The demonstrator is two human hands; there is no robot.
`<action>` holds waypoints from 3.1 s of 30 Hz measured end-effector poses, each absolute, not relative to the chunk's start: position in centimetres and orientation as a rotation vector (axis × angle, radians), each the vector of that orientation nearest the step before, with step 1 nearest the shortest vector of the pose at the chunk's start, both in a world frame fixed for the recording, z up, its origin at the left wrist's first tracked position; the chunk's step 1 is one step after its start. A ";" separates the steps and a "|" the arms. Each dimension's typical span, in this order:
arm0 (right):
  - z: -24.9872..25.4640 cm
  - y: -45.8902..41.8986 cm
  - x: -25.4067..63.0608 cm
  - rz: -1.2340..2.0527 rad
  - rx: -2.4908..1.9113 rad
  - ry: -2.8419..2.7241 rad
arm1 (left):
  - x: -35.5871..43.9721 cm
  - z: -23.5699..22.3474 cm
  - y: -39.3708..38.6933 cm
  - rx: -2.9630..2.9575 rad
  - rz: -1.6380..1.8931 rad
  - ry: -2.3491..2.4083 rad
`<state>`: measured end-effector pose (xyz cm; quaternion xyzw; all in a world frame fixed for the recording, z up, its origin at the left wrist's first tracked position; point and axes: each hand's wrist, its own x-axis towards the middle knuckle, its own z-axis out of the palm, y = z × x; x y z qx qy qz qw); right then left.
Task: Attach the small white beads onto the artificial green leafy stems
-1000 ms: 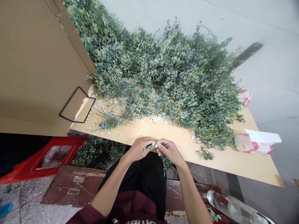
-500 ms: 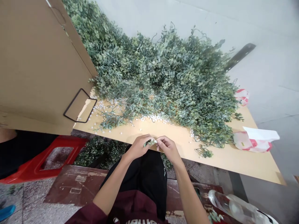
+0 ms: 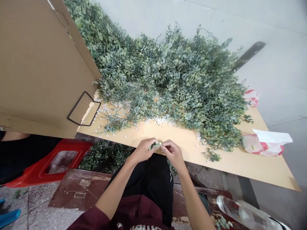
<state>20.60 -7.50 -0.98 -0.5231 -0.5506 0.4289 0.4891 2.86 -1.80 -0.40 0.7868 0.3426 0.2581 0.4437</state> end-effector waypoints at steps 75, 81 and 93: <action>15.0 -3.2 30.0 0.590 -1.469 -1.162 | -8.6 -14.4 -9.6 1.748 0.947 1.445; 7.2 -9.3 23.2 1.117 -1.486 -1.402 | -3.1 -4.0 -11.0 1.690 0.998 1.063; 3.9 -10.9 18.5 1.460 -1.284 -1.496 | 0.5 0.9 -7.7 1.003 0.767 0.777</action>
